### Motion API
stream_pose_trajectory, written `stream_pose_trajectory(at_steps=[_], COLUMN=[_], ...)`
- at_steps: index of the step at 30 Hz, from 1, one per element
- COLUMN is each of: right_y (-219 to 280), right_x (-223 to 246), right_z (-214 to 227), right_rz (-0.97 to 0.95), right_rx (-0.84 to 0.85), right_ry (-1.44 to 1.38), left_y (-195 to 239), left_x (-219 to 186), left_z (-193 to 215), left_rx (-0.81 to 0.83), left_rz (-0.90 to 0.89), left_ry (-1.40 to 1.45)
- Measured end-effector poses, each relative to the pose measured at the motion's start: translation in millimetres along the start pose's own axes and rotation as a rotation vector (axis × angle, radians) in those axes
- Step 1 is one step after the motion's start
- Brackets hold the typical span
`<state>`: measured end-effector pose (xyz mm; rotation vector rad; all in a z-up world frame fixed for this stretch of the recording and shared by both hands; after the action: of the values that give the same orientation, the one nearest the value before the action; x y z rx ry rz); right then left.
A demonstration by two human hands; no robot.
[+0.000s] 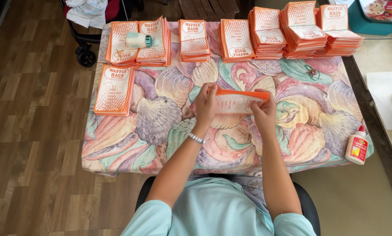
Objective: The person applies glue to paper bags with a bottle and folds the edges by hand.
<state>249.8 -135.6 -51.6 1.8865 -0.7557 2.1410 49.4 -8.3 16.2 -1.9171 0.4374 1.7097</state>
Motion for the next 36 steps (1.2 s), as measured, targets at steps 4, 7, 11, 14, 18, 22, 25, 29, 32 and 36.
stream_pose_trajectory(at_steps=[4, 7, 11, 14, 18, 22, 25, 29, 32, 36], right_y=[14.0, 22.8, 13.0, -0.8, -32.6, -72.1, -84.3, -87.0, -87.9, -90.0], right_x=[119.4, 146.4, 132.9, 90.8, 66.9, 26.7, 45.8, 79.1, 79.3, 81.9], right_z=[-10.5, -30.4, -42.6, -26.7, -17.6, -17.4, -46.0, -81.0, -109.1, -115.9], right_rz=[-0.142, -0.239, -0.234, -0.130, 0.136, 0.210, 0.213, 0.581, 0.665, 0.819], right_rx=[0.130, 0.347, 0.385, 0.195, 0.012, -0.017, 0.004, -0.071, -0.004, -0.092], right_ry=[0.199, 0.405, 0.236, 0.014, -0.098, -0.059, 0.273, 1.015, 1.170, 1.198], left_y=[22.9, 53.9, 63.0, 41.8, 0.8, -38.3, -54.6, -64.1, -64.4, -67.7], left_x=[-59.0, -55.2, -37.7, -17.2, 5.2, 2.6, 12.9, 34.6, 48.4, 48.7], left_z=[22.8, 2.6, 13.5, 39.1, 38.8, 27.6, 32.4, 30.3, 32.0, 32.2], left_rx=[0.292, 0.759, 0.672, 0.501, 0.376, 0.101, 0.006, -0.015, 0.008, 0.040], left_rz=[-0.159, 0.098, 0.101, 0.086, -0.197, -0.194, -0.212, -0.132, -0.090, -0.065], left_ry=[-0.376, -0.349, -0.142, 0.111, -0.048, -0.234, -0.359, -0.447, -0.448, -0.410])
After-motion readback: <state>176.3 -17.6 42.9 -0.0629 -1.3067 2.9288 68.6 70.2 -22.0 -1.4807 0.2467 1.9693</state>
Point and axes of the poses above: each hand's wrist, its own y-axis away from the middle knuckle, its own z-axis out of the back of the hand, x = y × z, the point moved 6 cm from there along -y, towards the middle knuckle, and after that the axes turned 15 degrees about x, right-handed, at the moved point
